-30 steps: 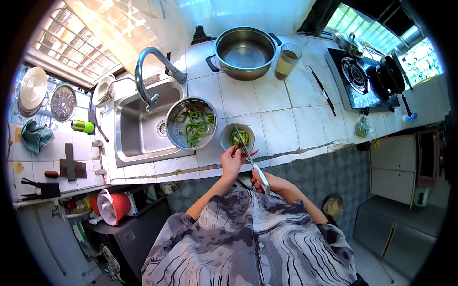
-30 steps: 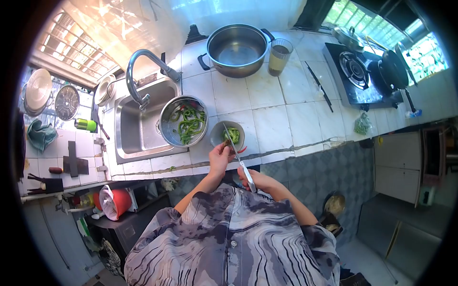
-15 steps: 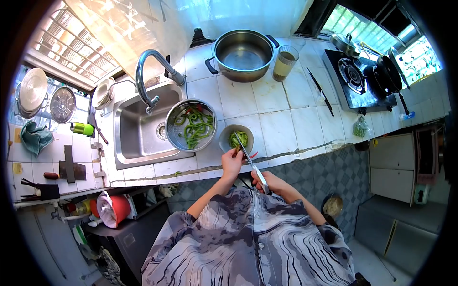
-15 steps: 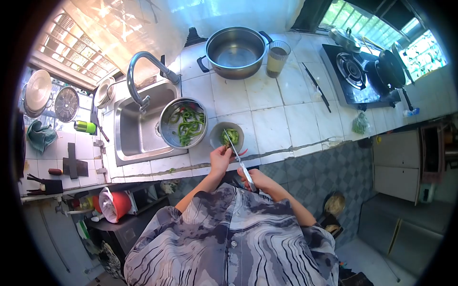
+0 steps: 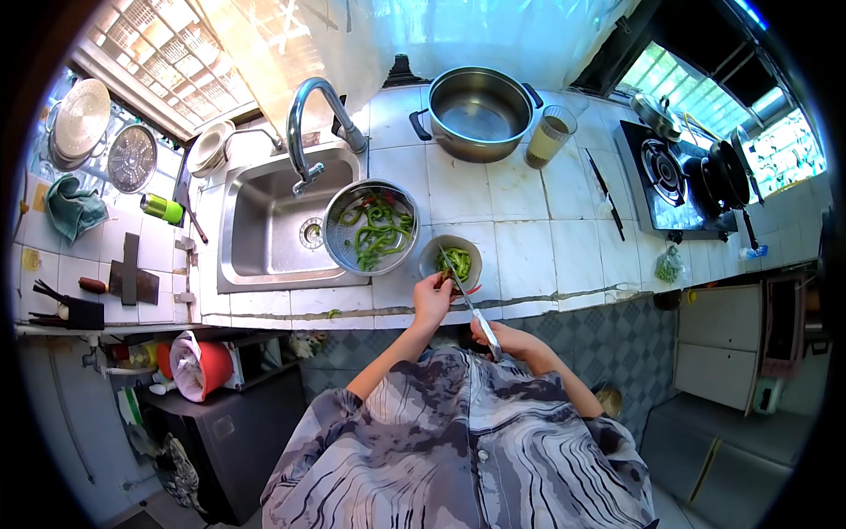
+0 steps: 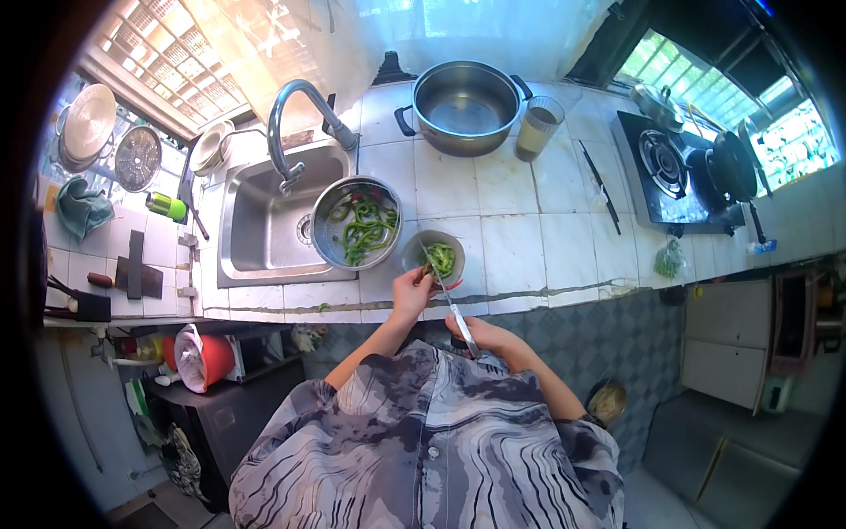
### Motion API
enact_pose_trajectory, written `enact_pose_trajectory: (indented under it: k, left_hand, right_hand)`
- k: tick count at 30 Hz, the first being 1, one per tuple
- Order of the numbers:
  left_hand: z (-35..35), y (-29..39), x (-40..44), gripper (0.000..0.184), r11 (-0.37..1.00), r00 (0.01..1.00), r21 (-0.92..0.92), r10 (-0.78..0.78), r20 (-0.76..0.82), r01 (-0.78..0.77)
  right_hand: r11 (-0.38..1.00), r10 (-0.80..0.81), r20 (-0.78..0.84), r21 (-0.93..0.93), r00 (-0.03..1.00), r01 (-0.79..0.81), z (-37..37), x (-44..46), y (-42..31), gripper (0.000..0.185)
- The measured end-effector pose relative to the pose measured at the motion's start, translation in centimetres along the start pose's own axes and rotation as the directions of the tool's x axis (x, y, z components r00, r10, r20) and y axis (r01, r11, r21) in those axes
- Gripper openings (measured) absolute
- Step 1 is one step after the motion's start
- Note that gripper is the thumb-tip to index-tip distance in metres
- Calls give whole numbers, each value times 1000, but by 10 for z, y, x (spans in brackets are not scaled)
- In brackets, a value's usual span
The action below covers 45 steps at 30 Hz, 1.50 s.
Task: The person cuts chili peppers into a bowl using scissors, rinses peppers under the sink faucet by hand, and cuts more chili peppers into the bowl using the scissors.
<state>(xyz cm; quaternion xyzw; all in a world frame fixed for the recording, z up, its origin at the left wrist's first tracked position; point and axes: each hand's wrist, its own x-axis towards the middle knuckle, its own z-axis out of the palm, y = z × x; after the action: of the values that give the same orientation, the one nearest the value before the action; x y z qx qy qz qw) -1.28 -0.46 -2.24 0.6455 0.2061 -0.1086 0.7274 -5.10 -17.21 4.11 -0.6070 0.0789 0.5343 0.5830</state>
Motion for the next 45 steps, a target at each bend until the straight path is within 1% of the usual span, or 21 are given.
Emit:
enact_pose_trajectory:
  k: [3, 5, 6, 8, 12, 14, 15, 17, 21, 23, 27, 29, 33, 35, 36, 38, 41, 45]
  left_hand:
    - [-1, 2, 2, 21, 1000, 1000, -12, 4, -19, -4]
    - [-1, -2, 6, 17, 997, 997, 1, 72, -26, -72]
    - [-1, -2, 7, 17, 998, 997, -1, 70, -26, -70]
    - [-3, 0, 9, 16, 998, 998, 2, 66, -6, -66]
    - [-9, -10, 20, 16, 998, 998, -6, 70, 8, -70]
    - [-9, -11, 23, 17, 998, 998, 39, 57, -41, -56]
    - [-9, -10, 23, 17, 998, 998, 38, 55, -41, -53]
    - [-9, -9, 23, 17, 996, 994, -17, 88, -71, -89]
    - [-9, -8, 21, 17, 993, 993, 56, 107, -57, -104]
    - [-6, -7, 19, 17, 993, 994, 41, 108, -35, -107]
    - [-5, 0, 15, 16, 996, 997, 32, 82, -11, -81]
    - [-4, 0, 14, 16, 997, 997, 1, 74, -19, -74]
    - [-4, -1, 13, 17, 999, 998, -1, 52, -25, -52]
    - [-4, -3, 14, 17, 999, 1000, -38, 21, -6, -21]
    - [-5, -6, 15, 17, 999, 1000, -39, 22, -7, -22]
    - [-7, -12, 18, 21, 1000, 999, -25, -17, 49, 19]
    - [-8, -12, 18, 22, 999, 998, 2, -38, 57, 38]
    - [-7, -11, 16, 23, 999, 998, -11, -52, 45, 52]
  right_hand:
    - [1000, -13, -13, 16, 1000, 13, 2, 0, -3, 52]
    - [1000, -27, -15, -3, 1000, 27, -1, 3, 0, 55]
    - [1000, -24, -16, -4, 1000, 24, -3, 5, 2, 55]
    - [998, 28, -98, -52, 995, -33, -7, 9, 5, 56]
    - [996, 45, -116, -76, 992, -54, -7, 7, -1, 55]
    - [994, -46, -152, -107, 987, 30, -8, 10, 4, 51]
    - [994, -43, -151, -106, 988, 27, -7, 10, 5, 51]
    - [997, -58, -96, -59, 994, 52, -4, 7, 6, 49]
    - [999, -15, -40, -40, 999, 13, -4, 6, 7, 48]
    - [995, -68, 15, -75, 998, 69, -3, 6, 4, 49]
    - [992, -84, -36, -94, 996, 81, -2, 13, 8, 50]
    - [998, -56, -43, -38, 997, 55, 1, 11, 7, 51]
    - [999, -47, -57, -9, 997, 47, 6, 5, 0, 53]
    - [1000, -12, -121, 8, 993, 14, 10, 3, -4, 54]
    - [1000, -13, -121, 6, 993, 14, 11, 3, -5, 54]
    - [999, 10, -168, 38, 986, -3, 12, 2, -5, 54]
    - [998, 42, -192, 56, 980, -32, 13, 2, -4, 54]
    - [998, 26, -213, 56, 977, -14, 13, 3, 1, 51]
